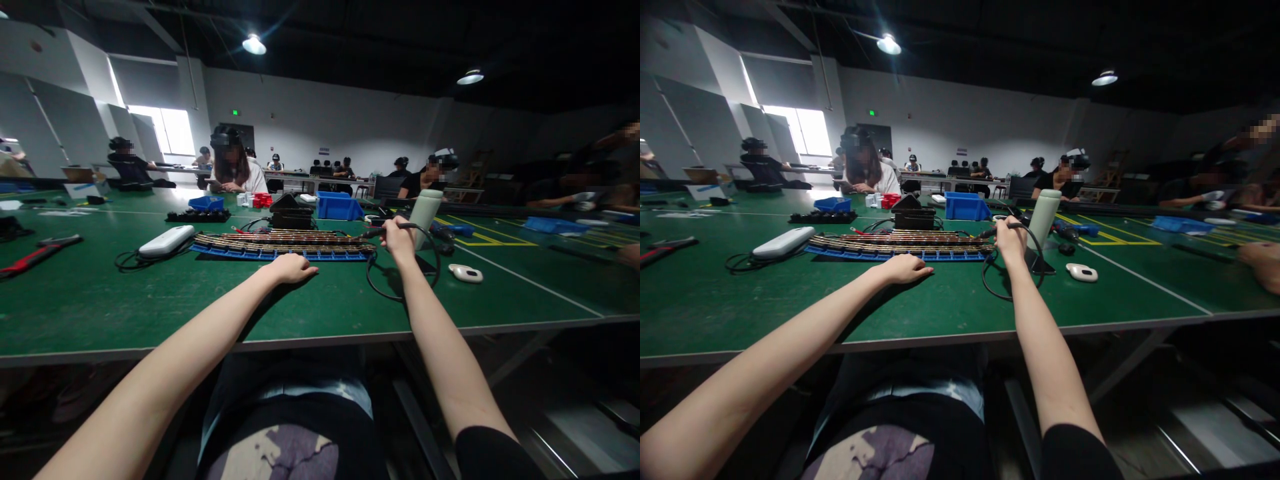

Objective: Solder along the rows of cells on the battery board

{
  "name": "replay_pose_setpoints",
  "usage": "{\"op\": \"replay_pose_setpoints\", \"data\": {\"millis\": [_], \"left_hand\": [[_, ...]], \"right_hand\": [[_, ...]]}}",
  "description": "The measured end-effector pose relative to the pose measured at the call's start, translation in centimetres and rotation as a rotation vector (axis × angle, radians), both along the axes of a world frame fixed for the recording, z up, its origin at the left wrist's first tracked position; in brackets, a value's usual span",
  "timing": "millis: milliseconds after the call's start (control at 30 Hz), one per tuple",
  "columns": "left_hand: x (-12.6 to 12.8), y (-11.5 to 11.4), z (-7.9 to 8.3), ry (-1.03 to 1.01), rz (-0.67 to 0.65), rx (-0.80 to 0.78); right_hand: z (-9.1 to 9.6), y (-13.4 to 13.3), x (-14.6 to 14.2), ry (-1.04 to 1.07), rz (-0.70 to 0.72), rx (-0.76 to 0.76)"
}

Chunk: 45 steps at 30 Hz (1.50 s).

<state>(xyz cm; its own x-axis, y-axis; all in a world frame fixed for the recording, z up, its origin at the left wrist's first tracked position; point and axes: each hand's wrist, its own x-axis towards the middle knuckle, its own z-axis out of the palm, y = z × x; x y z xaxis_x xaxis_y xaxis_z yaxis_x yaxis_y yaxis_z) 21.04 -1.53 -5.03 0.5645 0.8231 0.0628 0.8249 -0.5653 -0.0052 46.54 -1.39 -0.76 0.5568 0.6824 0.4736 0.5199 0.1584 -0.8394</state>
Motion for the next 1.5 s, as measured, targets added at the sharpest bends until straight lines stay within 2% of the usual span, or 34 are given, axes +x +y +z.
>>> {"op": "replay_pose_setpoints", "data": {"millis": [467,1067,1500], "left_hand": [[0.11,0.11,-0.32,0.023,-0.016,0.044],[0.16,-0.25,-0.06,0.004,-0.009,0.026],[0.21,-0.51,0.10,0.038,-0.011,0.041]], "right_hand": [[0.35,-0.59,-0.44,0.009,0.015,0.011],[0.05,0.11,0.00,-0.027,0.023,0.026],[0.31,-0.30,-0.43,-0.013,-0.005,-0.014]]}}
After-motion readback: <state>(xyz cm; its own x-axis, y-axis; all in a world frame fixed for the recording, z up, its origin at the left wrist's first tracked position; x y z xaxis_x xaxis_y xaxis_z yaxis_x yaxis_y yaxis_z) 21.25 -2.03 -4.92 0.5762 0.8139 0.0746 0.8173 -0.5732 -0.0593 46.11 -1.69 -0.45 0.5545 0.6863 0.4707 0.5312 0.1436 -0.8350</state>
